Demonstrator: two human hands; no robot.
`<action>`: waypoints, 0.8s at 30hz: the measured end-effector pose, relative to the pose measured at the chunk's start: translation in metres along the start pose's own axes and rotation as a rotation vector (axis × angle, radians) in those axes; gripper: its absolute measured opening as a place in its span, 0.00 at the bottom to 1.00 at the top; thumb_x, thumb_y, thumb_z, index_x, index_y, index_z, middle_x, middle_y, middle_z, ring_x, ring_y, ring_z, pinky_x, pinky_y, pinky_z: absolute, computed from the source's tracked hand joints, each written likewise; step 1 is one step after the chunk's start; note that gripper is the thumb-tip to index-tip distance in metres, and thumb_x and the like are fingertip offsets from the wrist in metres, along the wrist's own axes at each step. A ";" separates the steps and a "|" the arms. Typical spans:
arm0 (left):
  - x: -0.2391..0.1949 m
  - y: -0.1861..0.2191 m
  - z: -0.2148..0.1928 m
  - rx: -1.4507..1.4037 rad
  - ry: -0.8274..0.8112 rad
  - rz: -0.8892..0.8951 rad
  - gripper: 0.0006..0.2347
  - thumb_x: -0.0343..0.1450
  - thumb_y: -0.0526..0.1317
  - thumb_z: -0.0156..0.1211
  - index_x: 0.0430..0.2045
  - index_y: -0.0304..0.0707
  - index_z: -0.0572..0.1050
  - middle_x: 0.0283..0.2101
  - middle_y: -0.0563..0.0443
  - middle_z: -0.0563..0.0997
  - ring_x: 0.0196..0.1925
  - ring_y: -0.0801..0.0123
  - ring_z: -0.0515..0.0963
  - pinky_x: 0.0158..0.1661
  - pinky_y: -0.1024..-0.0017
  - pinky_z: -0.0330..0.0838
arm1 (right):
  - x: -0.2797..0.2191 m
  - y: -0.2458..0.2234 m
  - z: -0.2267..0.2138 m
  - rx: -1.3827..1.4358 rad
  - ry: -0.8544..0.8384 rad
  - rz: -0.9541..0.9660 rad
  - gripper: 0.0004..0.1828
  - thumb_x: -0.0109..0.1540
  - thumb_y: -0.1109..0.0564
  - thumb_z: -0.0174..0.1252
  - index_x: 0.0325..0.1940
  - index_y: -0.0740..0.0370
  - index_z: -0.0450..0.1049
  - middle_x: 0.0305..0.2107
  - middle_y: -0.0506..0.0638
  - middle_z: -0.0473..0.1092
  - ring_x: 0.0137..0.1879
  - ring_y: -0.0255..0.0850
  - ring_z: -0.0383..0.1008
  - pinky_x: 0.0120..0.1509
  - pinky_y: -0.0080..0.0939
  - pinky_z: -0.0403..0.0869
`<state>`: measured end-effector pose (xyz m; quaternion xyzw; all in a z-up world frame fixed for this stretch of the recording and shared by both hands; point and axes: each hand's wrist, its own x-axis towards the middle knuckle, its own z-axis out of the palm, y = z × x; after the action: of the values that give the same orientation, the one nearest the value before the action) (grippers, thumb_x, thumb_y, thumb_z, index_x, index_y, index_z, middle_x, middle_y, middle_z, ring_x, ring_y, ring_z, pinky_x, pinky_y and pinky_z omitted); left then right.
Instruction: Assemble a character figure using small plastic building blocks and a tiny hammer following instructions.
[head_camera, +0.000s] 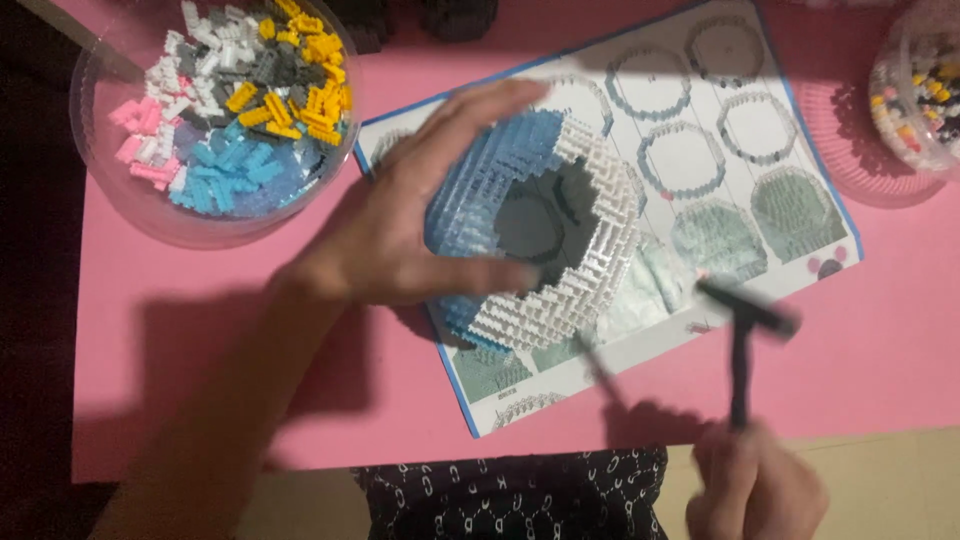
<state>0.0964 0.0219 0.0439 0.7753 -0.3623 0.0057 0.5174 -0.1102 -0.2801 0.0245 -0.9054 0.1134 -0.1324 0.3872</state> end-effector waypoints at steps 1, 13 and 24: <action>-0.001 0.006 -0.005 0.000 -0.002 0.007 0.44 0.68 0.65 0.62 0.75 0.41 0.52 0.81 0.35 0.55 0.84 0.37 0.62 0.79 0.28 0.62 | 0.010 0.017 0.001 0.000 0.007 -0.001 0.25 0.70 0.63 0.43 0.17 0.64 0.66 0.11 0.52 0.64 0.15 0.37 0.57 0.24 0.35 0.58; -0.003 0.029 -0.016 0.050 -0.134 -0.186 0.55 0.51 0.56 0.76 0.75 0.46 0.51 0.80 0.33 0.55 0.79 0.31 0.61 0.69 0.29 0.60 | 0.073 0.024 0.016 -0.428 0.111 -0.356 0.10 0.75 0.71 0.58 0.38 0.72 0.72 0.32 0.58 0.70 0.44 0.53 0.64 0.55 0.51 0.66; -0.002 -0.019 -0.008 -0.983 -0.105 0.086 0.42 0.69 0.50 0.68 0.76 0.33 0.53 0.76 0.34 0.64 0.79 0.43 0.66 0.80 0.42 0.68 | 0.074 0.026 0.017 -0.434 0.094 -0.303 0.10 0.72 0.66 0.60 0.35 0.68 0.74 0.28 0.54 0.69 0.41 0.51 0.66 0.55 0.50 0.64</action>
<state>0.1088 0.0331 0.0315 0.4233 -0.3795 -0.1836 0.8019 -0.0377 -0.3091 0.0049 -0.9667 0.0200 -0.2035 0.1539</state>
